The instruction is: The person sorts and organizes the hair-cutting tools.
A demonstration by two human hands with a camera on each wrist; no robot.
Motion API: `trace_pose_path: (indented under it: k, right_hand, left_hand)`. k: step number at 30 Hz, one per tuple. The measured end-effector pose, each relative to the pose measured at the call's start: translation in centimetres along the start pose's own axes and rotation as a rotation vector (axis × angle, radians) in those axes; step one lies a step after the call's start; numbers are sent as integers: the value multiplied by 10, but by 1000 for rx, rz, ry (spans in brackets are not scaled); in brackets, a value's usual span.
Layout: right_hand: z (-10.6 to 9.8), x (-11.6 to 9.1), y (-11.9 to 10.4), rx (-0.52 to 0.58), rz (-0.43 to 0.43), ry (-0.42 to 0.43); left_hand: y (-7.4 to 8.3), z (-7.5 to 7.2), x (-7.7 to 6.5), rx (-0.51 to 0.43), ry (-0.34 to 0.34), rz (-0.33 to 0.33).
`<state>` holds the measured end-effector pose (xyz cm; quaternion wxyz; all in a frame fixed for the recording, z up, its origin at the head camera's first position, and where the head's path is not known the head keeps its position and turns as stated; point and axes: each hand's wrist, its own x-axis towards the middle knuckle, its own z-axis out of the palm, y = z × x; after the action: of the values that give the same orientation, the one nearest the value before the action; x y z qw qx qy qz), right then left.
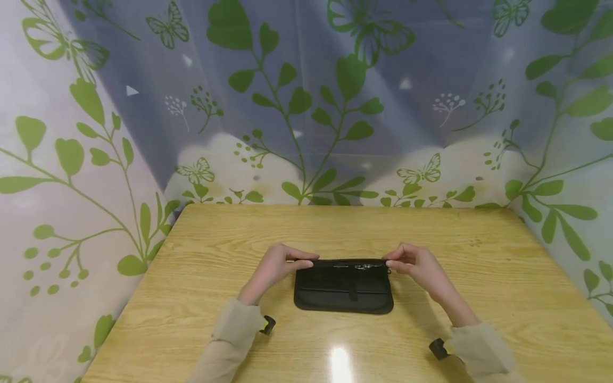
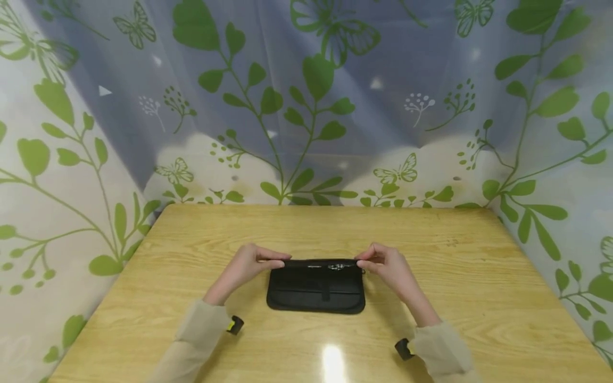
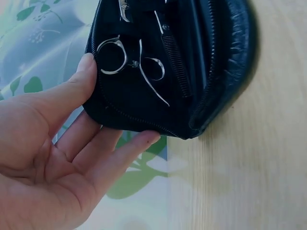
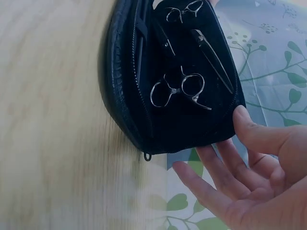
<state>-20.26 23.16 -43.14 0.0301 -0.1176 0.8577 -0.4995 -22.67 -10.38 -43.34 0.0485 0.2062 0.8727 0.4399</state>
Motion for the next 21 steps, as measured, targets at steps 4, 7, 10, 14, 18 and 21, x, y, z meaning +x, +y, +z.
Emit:
trace_pose_path:
  k: [4, 7, 10, 14, 18, 21]
  right_hand:
    - [1, -6, -2, -43, -9, -21]
    - [2, -9, -2, -69, 8, -24]
    - [2, -11, -1, -94, 0, -29]
    - [2, -14, 2, -129, -32, -42]
    - [1, -20, 4, -138, -59, -86]
    - [2, -24, 3, -143, -99, -127]
  left_hand:
    - [-1, 0, -6, 0, -32, 10]
    - [-3, 1, -11, 2, -54, 20]
    - [-6, 2, -14, 13, -66, 46]
    - [-11, 6, -18, 29, -70, 102]
    - [-15, 10, -21, 54, -74, 147]
    - [-15, 12, -23, 94, -86, 176]
